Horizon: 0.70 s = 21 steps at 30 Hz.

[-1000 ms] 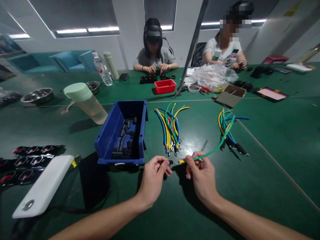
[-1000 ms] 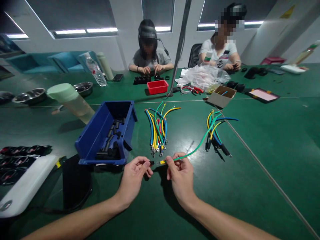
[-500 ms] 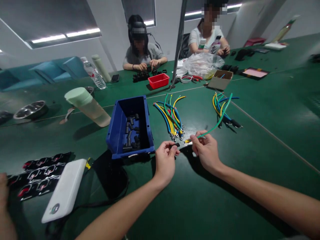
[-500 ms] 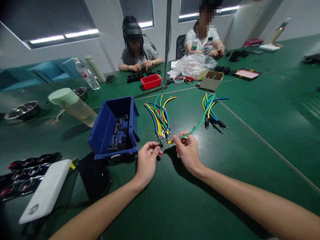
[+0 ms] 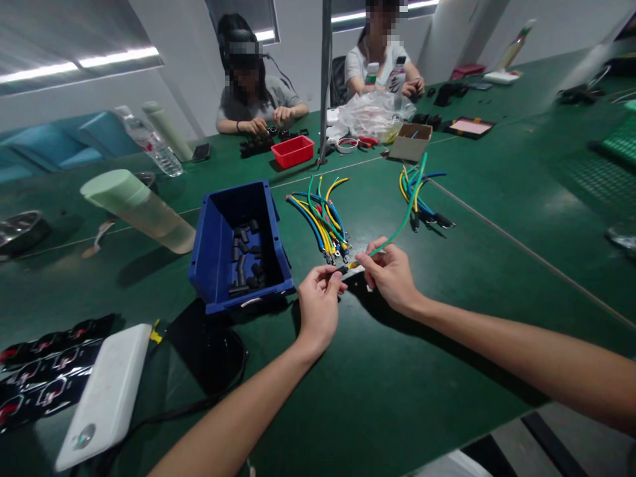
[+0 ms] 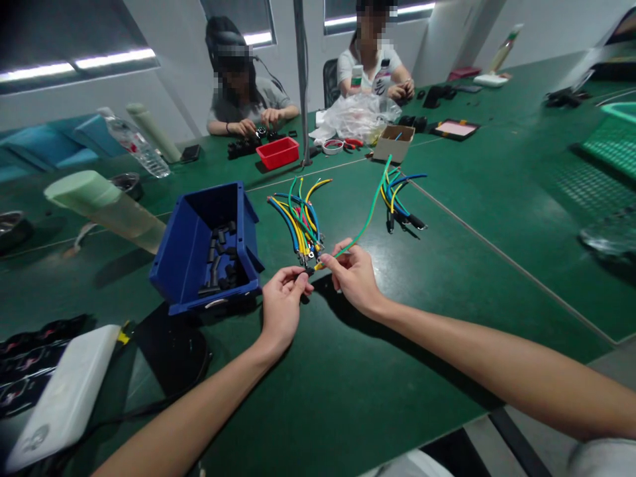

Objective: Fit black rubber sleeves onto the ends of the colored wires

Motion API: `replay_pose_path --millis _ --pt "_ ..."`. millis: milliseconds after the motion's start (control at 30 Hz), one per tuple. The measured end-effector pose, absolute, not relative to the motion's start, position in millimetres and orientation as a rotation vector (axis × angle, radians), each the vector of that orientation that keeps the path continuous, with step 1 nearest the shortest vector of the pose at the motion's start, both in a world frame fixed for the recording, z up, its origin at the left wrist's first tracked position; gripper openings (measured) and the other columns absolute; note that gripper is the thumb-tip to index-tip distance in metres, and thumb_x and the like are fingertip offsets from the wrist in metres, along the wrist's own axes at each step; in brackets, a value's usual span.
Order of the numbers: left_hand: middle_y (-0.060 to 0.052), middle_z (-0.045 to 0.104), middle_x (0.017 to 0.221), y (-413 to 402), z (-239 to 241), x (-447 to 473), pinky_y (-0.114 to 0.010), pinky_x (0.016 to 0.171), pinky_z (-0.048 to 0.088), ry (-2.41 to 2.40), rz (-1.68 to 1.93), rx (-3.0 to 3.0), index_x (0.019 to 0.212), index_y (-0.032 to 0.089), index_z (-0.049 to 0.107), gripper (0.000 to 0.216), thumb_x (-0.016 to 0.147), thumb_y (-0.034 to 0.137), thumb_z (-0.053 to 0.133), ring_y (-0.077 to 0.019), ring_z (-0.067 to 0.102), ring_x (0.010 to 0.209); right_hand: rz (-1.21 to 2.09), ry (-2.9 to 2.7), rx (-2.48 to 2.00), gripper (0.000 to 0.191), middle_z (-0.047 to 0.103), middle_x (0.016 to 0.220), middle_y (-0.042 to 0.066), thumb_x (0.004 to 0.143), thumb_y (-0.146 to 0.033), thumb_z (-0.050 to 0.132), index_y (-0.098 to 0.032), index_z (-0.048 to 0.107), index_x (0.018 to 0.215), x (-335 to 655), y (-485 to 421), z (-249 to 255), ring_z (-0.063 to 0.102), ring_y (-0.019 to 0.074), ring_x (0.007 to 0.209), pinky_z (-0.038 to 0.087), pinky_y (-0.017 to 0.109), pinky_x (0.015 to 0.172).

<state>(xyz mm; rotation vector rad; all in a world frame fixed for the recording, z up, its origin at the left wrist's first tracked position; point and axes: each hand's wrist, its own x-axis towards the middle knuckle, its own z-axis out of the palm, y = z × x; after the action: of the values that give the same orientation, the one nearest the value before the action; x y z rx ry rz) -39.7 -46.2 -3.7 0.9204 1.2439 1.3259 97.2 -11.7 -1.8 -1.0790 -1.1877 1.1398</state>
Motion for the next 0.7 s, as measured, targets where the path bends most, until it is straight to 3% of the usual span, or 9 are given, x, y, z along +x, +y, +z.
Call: replay_pose_path --millis 700 --pt "-0.001 0.065 0.073 -49 -8 -38 -0.020 0.056 0.047 1.262 1.322 1.019 0.091 0.013 0.064 0.025 0.077 0.032 0.073 -0.0109 0.062 0.061 1.327 -1.195 -1.085 0.037 0.052 0.043 -0.007 0.067 -0.043 0.081 -0.019 0.053 0.069 113 -13 -4 0.043 0.0070 0.032 0.031 0.018 0.034"
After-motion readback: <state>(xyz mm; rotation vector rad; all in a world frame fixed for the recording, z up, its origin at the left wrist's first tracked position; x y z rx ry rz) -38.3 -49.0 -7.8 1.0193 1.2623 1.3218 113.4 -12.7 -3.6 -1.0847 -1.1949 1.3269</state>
